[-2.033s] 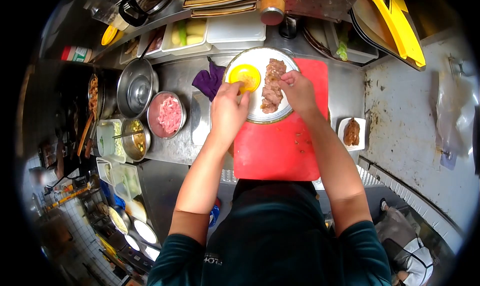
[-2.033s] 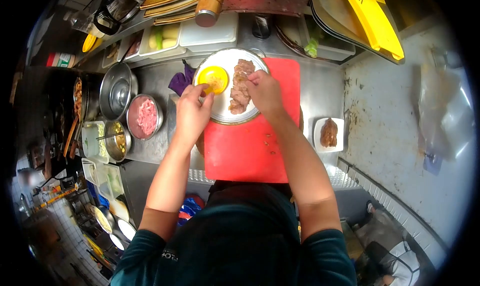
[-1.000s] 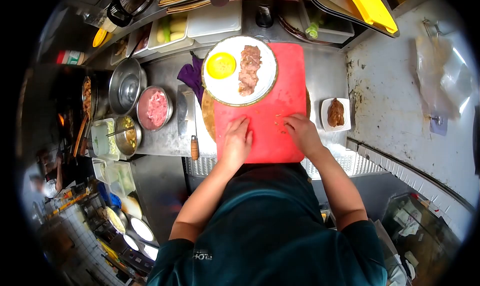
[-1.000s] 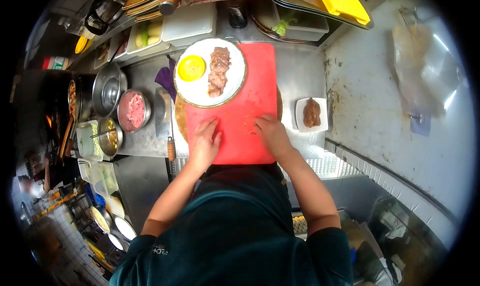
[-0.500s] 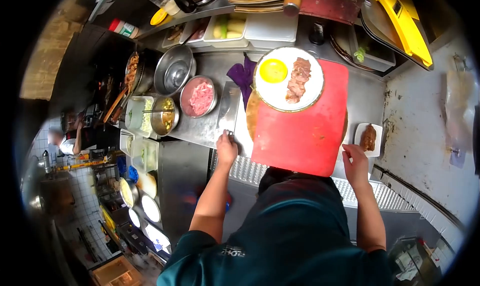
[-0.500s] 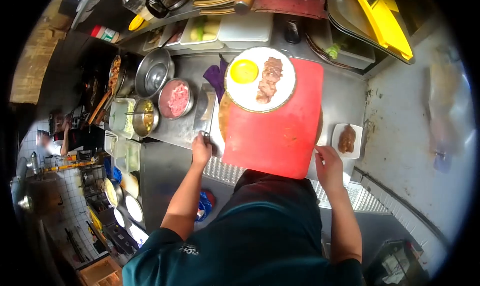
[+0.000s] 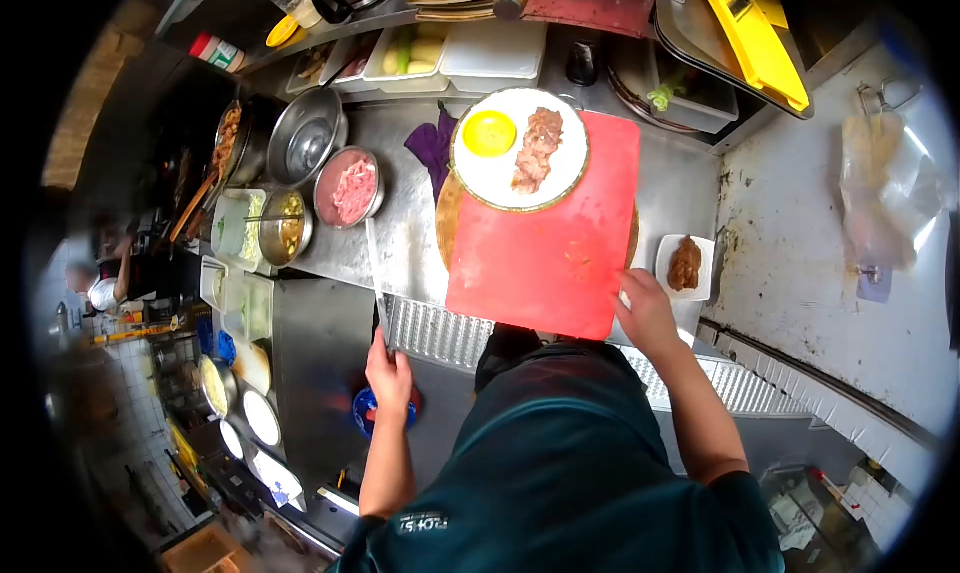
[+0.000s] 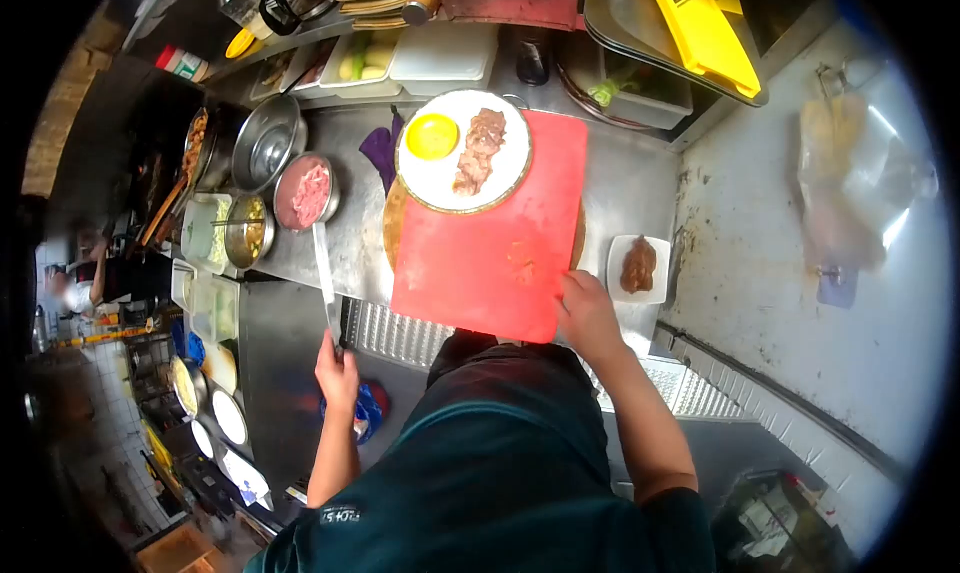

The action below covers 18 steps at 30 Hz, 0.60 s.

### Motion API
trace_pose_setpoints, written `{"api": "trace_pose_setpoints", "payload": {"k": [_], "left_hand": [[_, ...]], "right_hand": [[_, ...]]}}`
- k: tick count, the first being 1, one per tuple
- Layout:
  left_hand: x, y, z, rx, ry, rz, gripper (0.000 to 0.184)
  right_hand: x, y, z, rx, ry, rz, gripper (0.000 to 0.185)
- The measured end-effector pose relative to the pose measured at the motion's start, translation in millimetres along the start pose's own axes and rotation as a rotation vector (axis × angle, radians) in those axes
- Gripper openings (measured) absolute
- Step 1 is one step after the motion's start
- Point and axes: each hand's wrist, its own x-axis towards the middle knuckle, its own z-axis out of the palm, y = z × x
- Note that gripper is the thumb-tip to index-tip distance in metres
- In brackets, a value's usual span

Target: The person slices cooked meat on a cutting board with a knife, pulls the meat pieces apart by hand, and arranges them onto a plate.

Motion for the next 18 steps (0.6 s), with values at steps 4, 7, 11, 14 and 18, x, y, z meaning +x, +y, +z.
{"api": "trace_pose_setpoints", "payload": {"k": [4,7,11,14,18], "left_hand": [[-26.3,83.0,-55.3,-0.071,-0.187,0.085,0.050],[-22.7,129.2,-45.2,0.015,-0.272,0.263,0.047],[-14.5,151.7,-15.7,0.115,-0.263,0.368,0.046],[-15.3,158.3,1.7,0.123,-0.269,0.424,0.047],[-11.9,165.9,13.8,0.071,-0.359,0.577,0.048]], "right_hand": [[10.4,-5.1,16.0,0.069,-0.031,-0.019,0.034],[11.5,-9.9,15.3,0.078,-0.025,0.000,0.032],[-0.6,-3.7,4.9,0.056,0.041,-0.030,0.028],[-27.2,-1.7,-5.9,0.063,0.055,0.081,0.026],[-69.1,-1.6,-7.1,0.066,0.131,0.202,0.025]]}}
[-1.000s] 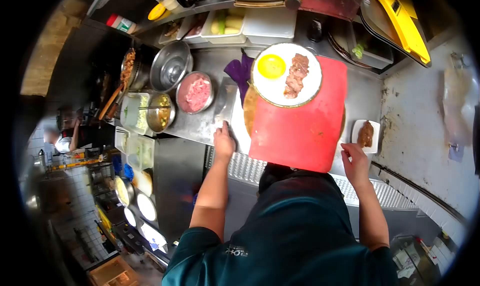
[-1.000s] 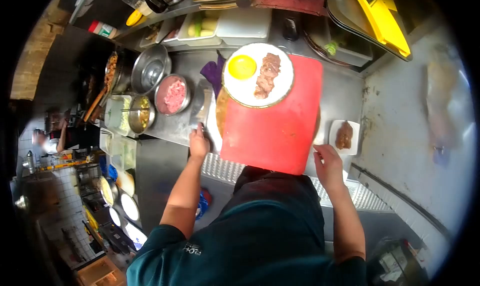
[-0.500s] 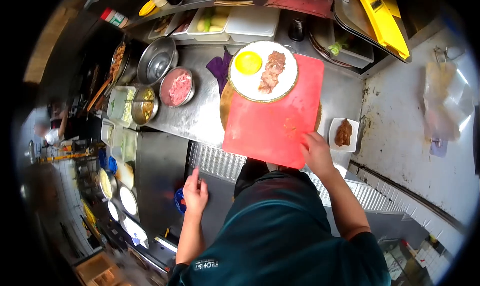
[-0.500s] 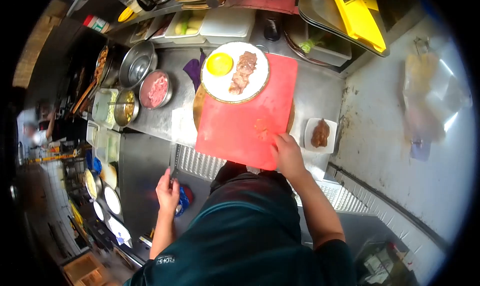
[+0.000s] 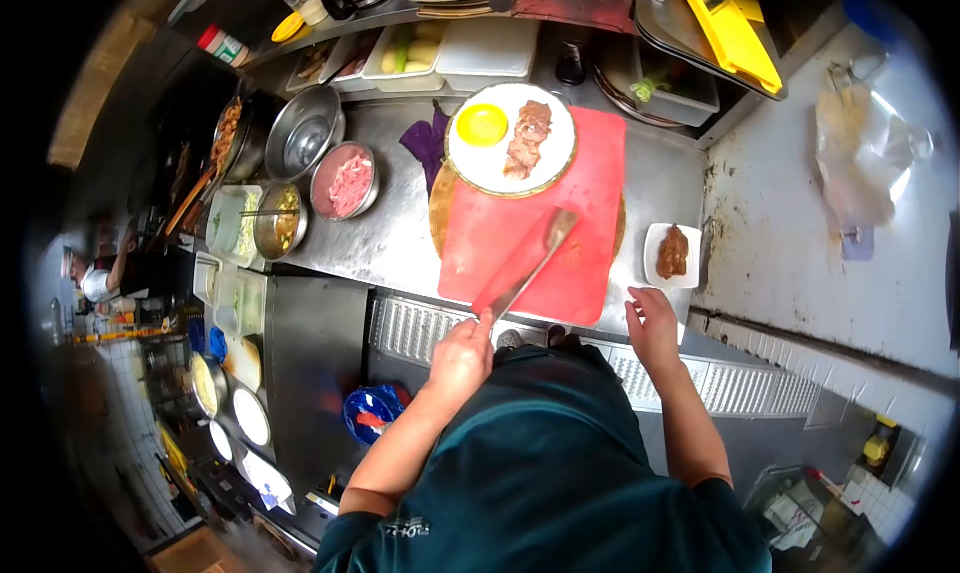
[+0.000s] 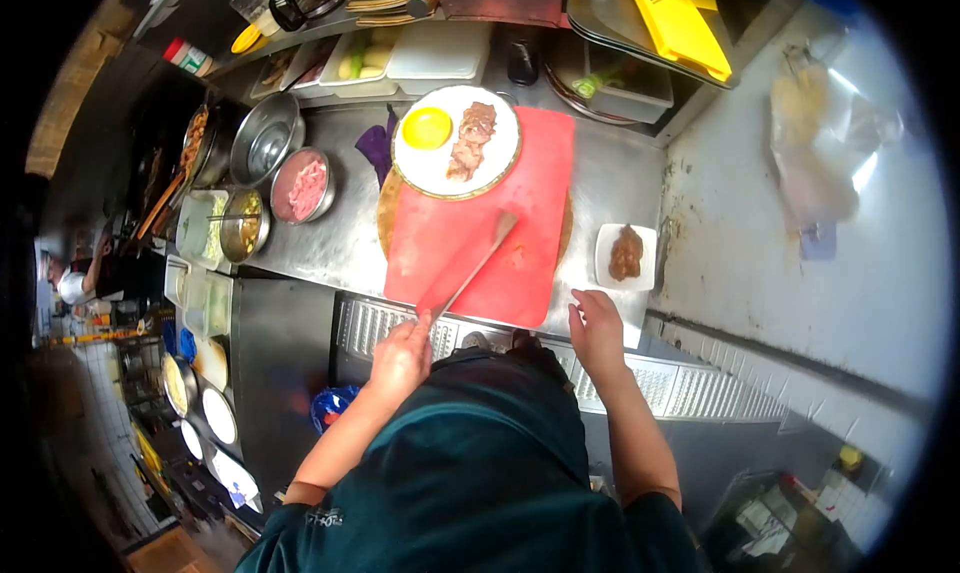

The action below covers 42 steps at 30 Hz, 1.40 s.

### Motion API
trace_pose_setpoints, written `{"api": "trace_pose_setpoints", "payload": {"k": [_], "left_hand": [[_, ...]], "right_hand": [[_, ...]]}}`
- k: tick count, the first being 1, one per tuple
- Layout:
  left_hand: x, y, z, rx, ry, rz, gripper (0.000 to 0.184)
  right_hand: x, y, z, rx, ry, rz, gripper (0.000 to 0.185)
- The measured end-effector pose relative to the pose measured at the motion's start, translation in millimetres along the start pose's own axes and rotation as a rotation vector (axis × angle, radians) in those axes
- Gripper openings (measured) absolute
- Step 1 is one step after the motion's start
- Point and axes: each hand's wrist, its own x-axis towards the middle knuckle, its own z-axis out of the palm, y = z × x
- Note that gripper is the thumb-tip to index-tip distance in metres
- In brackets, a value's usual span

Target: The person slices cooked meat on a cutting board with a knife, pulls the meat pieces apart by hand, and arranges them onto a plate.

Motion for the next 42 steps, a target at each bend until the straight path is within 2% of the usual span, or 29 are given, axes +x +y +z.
{"api": "trace_pose_setpoints", "payload": {"k": [4,8,11,12,15,16,19,24,27,30,33,42], "left_hand": [[1.1,-6.6,-6.7,-0.059,-0.082,0.108,0.048],[1.8,-8.2,-28.2,-0.207,-0.164,0.088,0.042],[-5.1,-30.9,-16.6,-0.380,-0.033,0.117,0.041],[-7.6,-41.7,-12.9,-0.418,0.034,0.188,0.036],[-33.5,-60.3,-9.9,-0.805,-0.291,-0.411,0.025],[-40.0,-55.8,-15.8,-0.913,-0.286,-0.501,0.018],[-67.8,-72.1,0.8,-1.153,-0.215,-0.588,0.014],[-94.0,-77.0,8.9,-1.193,-0.108,-0.697,0.014],[-96.7,-63.5,16.8,-1.190,-0.064,-0.748,0.016],[-89.7,-38.6,27.1,-1.145,-0.081,-0.768,0.017],[-72.5,-2.8,32.2,-1.083,-0.135,-0.752,0.016],[-33.7,63.3,65.1,-0.998,-0.183,-0.698,0.018]], "right_hand": [[-40.7,-0.2,14.0,-0.033,0.084,0.045,0.027],[-58.3,-11.9,37.4,-0.080,0.105,0.024,0.034],[-48.0,-33.3,48.8,-0.183,0.115,-0.075,0.039],[-43.4,-38.3,54.1,-0.201,0.138,-0.101,0.042],[-23.8,-39.8,65.4,-0.248,0.120,-0.137,0.051],[-14.7,-41.0,67.4,-0.258,0.125,-0.150,0.053],[14.1,-38.4,72.7,-0.287,0.124,-0.184,0.057],[60.5,-36.9,72.8,-0.301,0.022,-0.166,0.058],[77.9,-31.2,80.5,-0.274,0.048,-0.250,0.049],[84.7,-29.2,78.7,-0.254,-0.101,-0.178,0.053],[86.6,-23.9,76.8,-0.172,-0.074,-0.258,0.043],[96.7,-17.0,64.1,-0.100,-0.191,-0.242,0.043]]}}
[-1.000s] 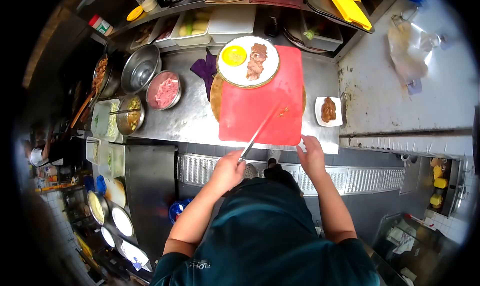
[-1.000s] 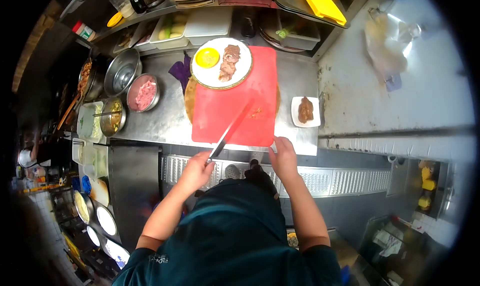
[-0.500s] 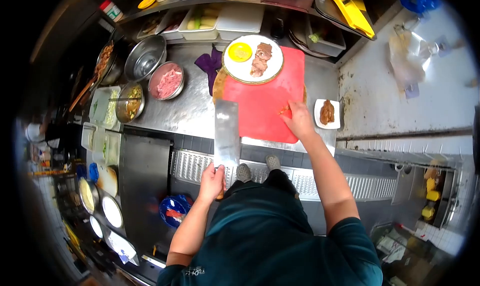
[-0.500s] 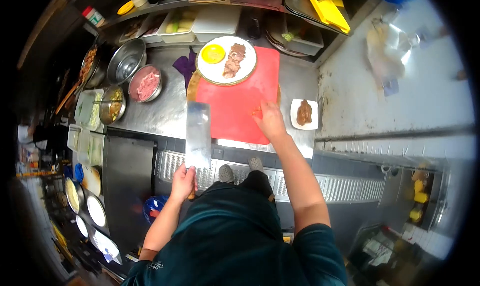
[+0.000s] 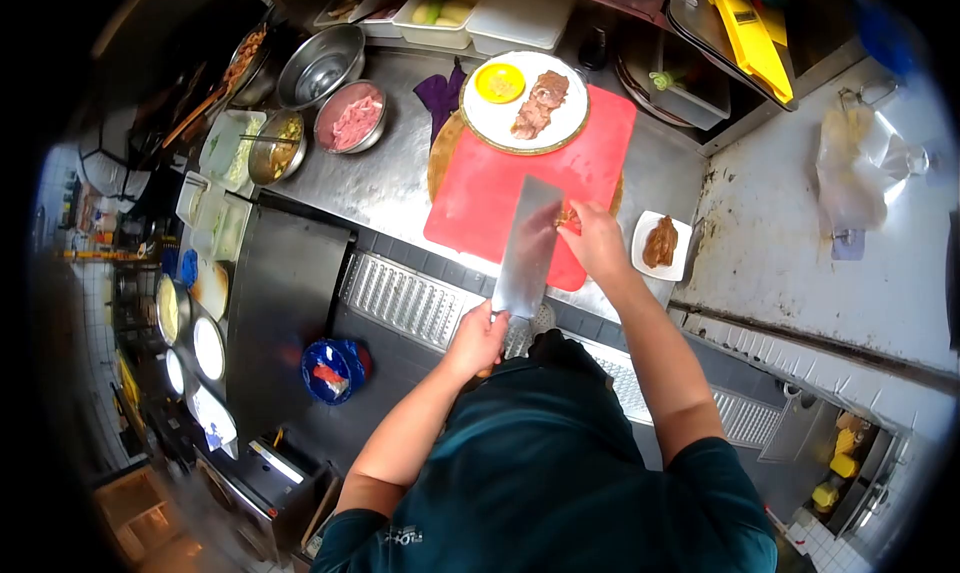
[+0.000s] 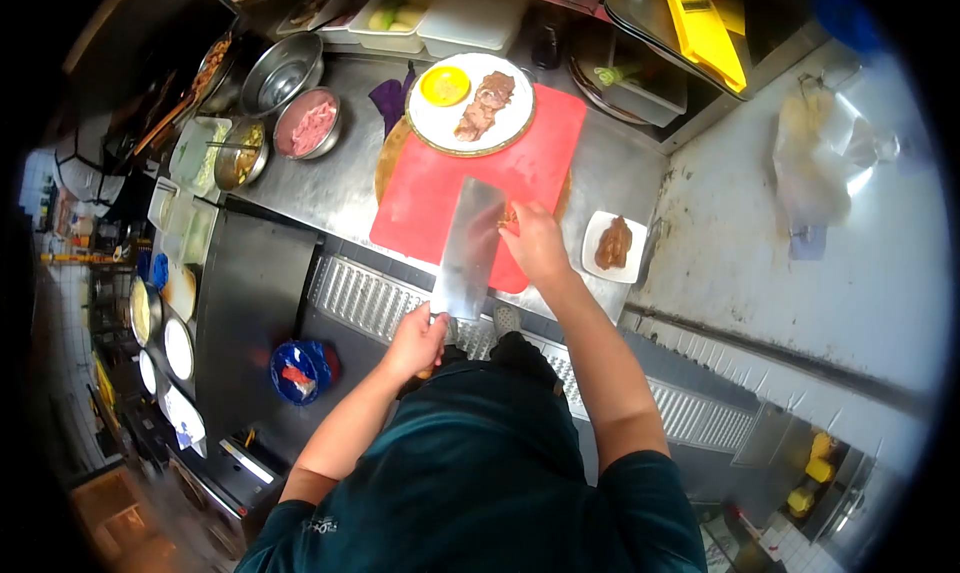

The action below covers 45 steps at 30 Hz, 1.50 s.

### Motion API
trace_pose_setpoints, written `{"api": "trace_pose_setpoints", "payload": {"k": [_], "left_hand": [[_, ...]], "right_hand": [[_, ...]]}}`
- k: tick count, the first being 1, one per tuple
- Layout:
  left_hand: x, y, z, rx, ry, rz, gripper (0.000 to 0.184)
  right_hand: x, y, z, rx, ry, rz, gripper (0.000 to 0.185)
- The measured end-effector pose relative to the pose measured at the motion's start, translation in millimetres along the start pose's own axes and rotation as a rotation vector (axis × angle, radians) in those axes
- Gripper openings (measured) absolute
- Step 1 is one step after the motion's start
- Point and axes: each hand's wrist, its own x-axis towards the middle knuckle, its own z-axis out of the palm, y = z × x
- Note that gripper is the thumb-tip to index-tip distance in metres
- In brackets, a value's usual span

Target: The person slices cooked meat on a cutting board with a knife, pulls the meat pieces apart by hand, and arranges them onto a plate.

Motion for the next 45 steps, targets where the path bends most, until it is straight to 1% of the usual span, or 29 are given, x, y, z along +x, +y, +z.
{"api": "trace_pose_setpoints", "payload": {"k": [3,6,8,10,14,17,18,21,22,25,26,27,29,31,33,34,35,36,37,38,39,40,41,42,43,45], "left_hand": [[2.1,4.6,25.3,-0.066,0.008,-0.048,0.018],[3.6,4.0,31.3,-0.190,-0.011,-0.054,0.018],[5.0,-5.0,31.9,-0.253,-0.044,-0.066,0.018],[6.0,-10.9,28.6,-0.282,-0.092,-0.075,0.019],[-15.2,-25.6,23.3,-0.338,-0.036,-0.048,0.021],[-53.5,-35.0,2.3,-0.343,0.122,-0.001,0.017],[-71.8,-34.6,-9.9,-0.352,0.182,-0.051,0.017],[-124.4,-54.8,-44.0,-0.308,0.427,-0.037,0.017],[-147.2,-64.7,-57.3,-0.273,0.532,0.042,0.019],[-201.6,-113.9,-86.4,-0.085,0.950,0.210,0.023],[-235.0,-101.2,-101.8,-0.165,0.956,-0.001,0.019],[-253.5,-122.4,-110.4,-0.108,1.064,0.010,0.016],[-299.0,-128.3,-132.5,-0.065,1.269,0.016,0.014],[-333.3,-139.5,-153.3,-0.016,1.428,-0.058,0.013],[-354.9,-173.7,-171.9,0.112,1.549,-0.165,0.012],[-361.4,-195.0,-186.7,0.141,1.578,-0.289,0.013],[-363.3,-217.6,-203.5,0.172,1.580,-0.396,0.014],[-362.5,-245.1,-222.4,0.283,1.594,-0.452,0.015],[-361.9,-272.0,-245.1,0.403,1.600,-0.488,0.016],[-362.9,-298.9,-264.2,0.520,1.591,-0.526,0.017],[-366.9,-323.8,-274.5,0.631,1.592,-0.558,0.017],[-370.0,-340.1,-282.6,0.670,1.550,-0.631,0.017],[-372.7,-360.7,-289.7,0.710,1.492,-0.688,0.018],[-373.4,-371.9,-296.3,0.766,1.514,-0.576,0.018],[-373.7,-374.0,-300.8,0.820,1.540,-0.473,0.018],[-363.1,-370.3,-312.0,0.768,1.492,-0.377,0.016]], "right_hand": [[3.1,6.0,-0.8,0.011,-0.016,-0.026,0.041],[4.2,7.1,-4.0,0.113,-0.055,-0.035,0.033],[5.4,11.6,-2.2,0.113,-0.060,-0.071,0.030],[11.4,4.0,-6.2,0.088,-0.071,-0.122,0.026],[18.9,-30.2,-5.1,0.091,-0.118,-0.227,0.023],[25.1,-79.4,19.3,0.107,-0.201,-0.316,0.026],[25.2,-109.1,25.0,0.073,-0.221,-0.354,0.028],[21.1,-186.2,77.2,0.169,-0.237,-0.580,0.029],[16.5,-214.8,100.1,0.157,-0.247,-0.658,0.029],[-3.3,-322.3,155.3,0.301,-0.242,-0.958,0.032],[-15.7,-358.7,173.1,0.358,-0.267,-1.007,0.033],[-28.1,-397.2,191.0,0.427,-0.292,-1.066,0.033],[-57.6,-463.4,234.4,0.574,-0.304,-1.178,0.033],[-89.8,-520.9,277.9,0.708,-0.374,-1.230,0.034],[-127.5,-563.1,344.0,0.872,-0.421,-1.241,0.034],[-146.2,-576.7,387.0,0.923,-0.473,-1.219,0.032],[-160.7,-572.7,454.7,0.811,-0.594,-1.193,0.030],[-162.5,-574.5,473.1,0.144,-0.867,-1.216,0.033],[-179.5,-568.3,493.7,-0.244,-0.851,-1.072,0.039],[-177.9,-579.0,482.0,-0.462,-0.896,-1.068,0.036],[-171.1,-585.0,472.1,-0.182,-0.937,-1.070,0.034],[-163.9,-591.0,461.3,0.087,-0.988,-1.082,0.032],[-173.5,-567.6,480.0,0.308,-0.699,-1.212,0.040],[-165.5,-552.2,458.9,0.361,-0.632,-1.253,0.045],[-149.7,-540.3,408.2,0.377,-0.702,-1.172,0.051],[-117.1,-490.4,349.6,0.430,-0.618,-1.068,0.055]]}}
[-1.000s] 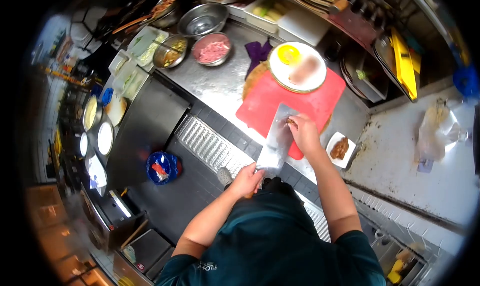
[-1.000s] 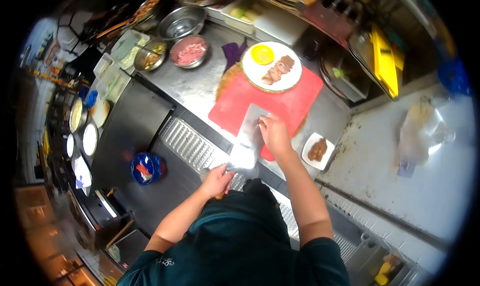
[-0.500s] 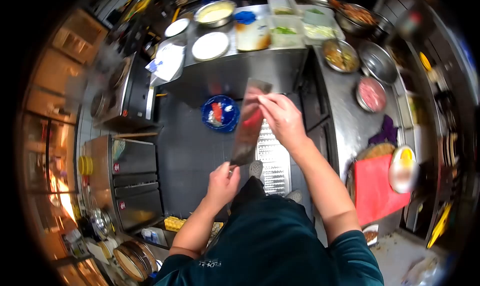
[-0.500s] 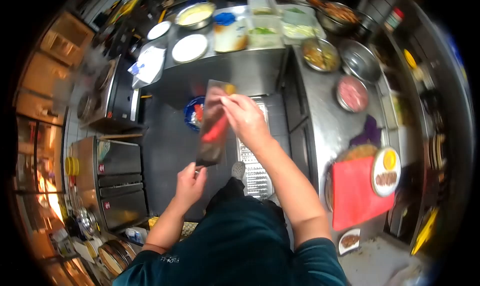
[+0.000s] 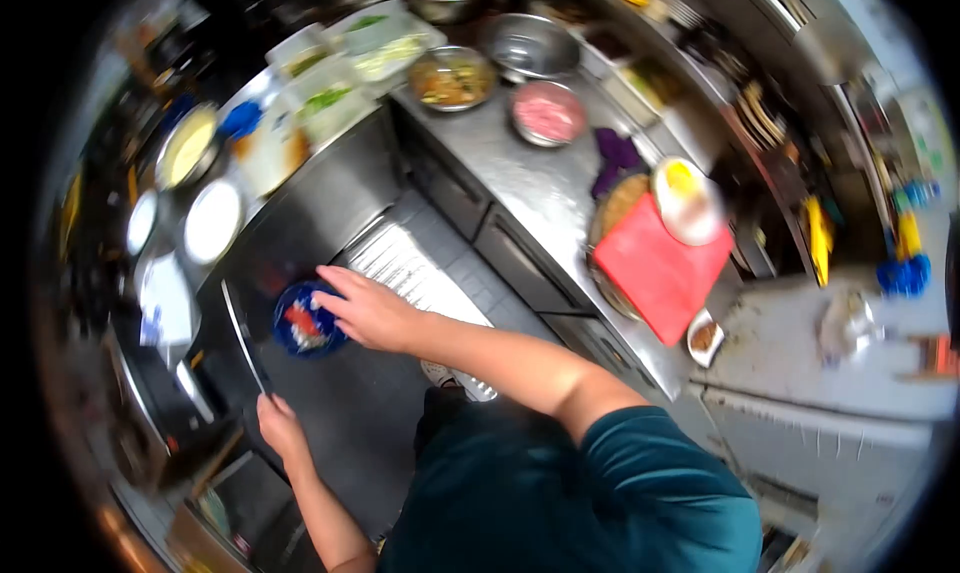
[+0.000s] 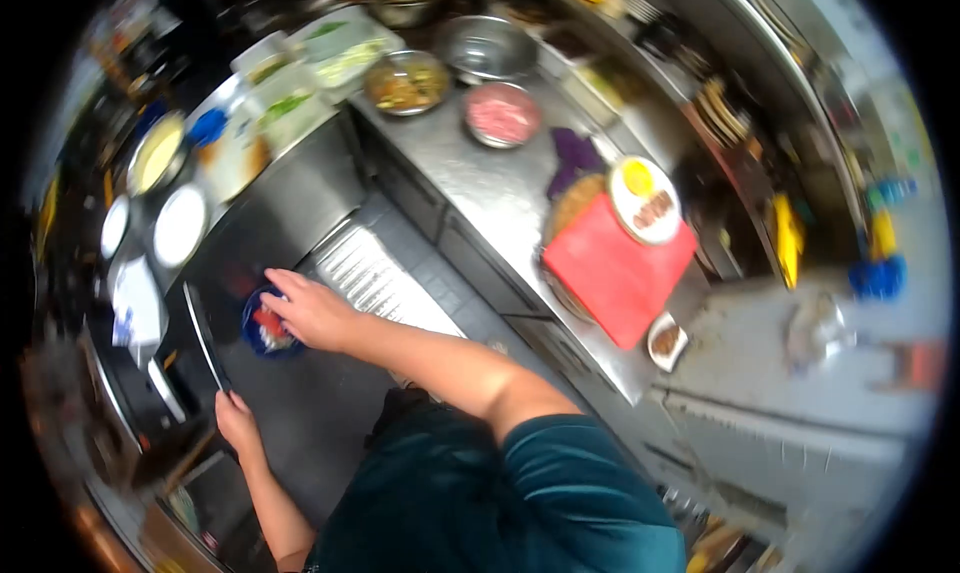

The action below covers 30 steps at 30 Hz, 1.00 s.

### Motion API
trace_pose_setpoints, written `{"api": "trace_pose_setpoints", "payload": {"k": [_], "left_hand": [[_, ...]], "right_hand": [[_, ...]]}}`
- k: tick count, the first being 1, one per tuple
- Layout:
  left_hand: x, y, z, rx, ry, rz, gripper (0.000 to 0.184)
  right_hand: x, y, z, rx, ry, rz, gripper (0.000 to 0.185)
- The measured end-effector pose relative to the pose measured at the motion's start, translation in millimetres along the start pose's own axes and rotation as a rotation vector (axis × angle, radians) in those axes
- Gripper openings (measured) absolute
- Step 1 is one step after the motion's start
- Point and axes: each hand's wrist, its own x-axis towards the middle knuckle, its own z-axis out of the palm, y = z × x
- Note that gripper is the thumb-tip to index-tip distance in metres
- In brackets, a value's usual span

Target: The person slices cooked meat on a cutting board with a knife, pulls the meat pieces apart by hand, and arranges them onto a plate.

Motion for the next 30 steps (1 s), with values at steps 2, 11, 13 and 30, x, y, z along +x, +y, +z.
{"api": "trace_pose_setpoints", "payload": {"k": [2,11,13,30], "left_hand": [[8.8,10.2,11.5,-0.066,-0.137,0.038,0.015],[-2.0,271.7,-8.4,-0.545,-0.445,0.545,0.014],[-10.6,352.5,-23.1,-0.613,-0.467,0.721,0.012],[-65.8,615.7,-19.2,-0.419,-0.779,1.218,0.011]], "right_hand": [[-63.1,14.7,-56.2,-0.075,0.140,0.188,0.059],[-482.0,44.0,-280.4,-0.825,0.982,1.248,0.054],[-548.9,36.3,-302.9,-0.845,1.049,1.494,0.054],[-659.3,88.2,-372.2,-0.391,0.663,2.044,0.088]]}}
